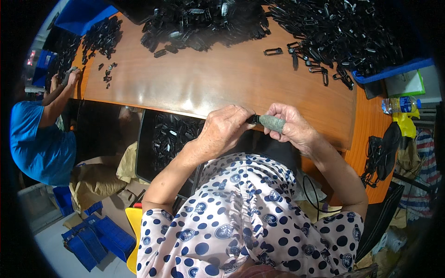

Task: The person repeatedly picks up small plastic pieces from piles on the table, fits them together by hand to assemble components, and sets them down.

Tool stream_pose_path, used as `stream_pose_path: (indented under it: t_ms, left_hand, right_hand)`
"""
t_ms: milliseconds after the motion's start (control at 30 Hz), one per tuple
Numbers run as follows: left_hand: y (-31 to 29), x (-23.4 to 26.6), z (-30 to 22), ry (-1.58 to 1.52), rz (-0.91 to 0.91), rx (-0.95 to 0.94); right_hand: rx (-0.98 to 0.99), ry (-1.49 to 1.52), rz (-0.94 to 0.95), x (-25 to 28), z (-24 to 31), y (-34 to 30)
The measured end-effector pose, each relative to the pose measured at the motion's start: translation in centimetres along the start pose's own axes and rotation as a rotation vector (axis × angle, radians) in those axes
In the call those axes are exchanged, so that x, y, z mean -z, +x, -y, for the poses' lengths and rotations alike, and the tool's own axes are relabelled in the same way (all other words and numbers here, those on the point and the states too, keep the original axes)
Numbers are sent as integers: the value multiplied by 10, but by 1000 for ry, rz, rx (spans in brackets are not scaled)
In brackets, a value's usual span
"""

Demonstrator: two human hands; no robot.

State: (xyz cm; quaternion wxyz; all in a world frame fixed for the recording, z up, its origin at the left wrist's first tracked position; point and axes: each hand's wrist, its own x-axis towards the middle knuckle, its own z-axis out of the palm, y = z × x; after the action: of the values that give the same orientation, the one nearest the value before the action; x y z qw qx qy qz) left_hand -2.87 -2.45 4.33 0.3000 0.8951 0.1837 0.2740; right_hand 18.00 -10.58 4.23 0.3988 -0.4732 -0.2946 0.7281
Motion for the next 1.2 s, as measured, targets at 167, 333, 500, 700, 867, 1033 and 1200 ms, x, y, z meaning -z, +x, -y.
stream_pose_path:
  t_ms: [167,333,500,700,867,1033,1200]
  left_hand:
    - [-3,-5,0,-152,67,149]
    - [5,-19,8,-728,-187,356]
    - [9,-23,13,-1384,-237,705]
    - [20,-37,26,-1253,-289,655]
    - [32,-30,57,-1594,-257,719]
    - [42,-23,81,-1533,-510,760]
    - [50,31,161,-511,-479,704]
  right_hand:
    - [-210,82,-10,4,-6,6]
    - [53,210,37,-14,17,10]
    - [153,225,172,-19,15,25]
    - [250,332,4,-15,8,53]
    - [170,61,-151,-17,12,76]
    - [263,-399,-102,17,18,107]
    - [460,-1565,-540,56,77,124]
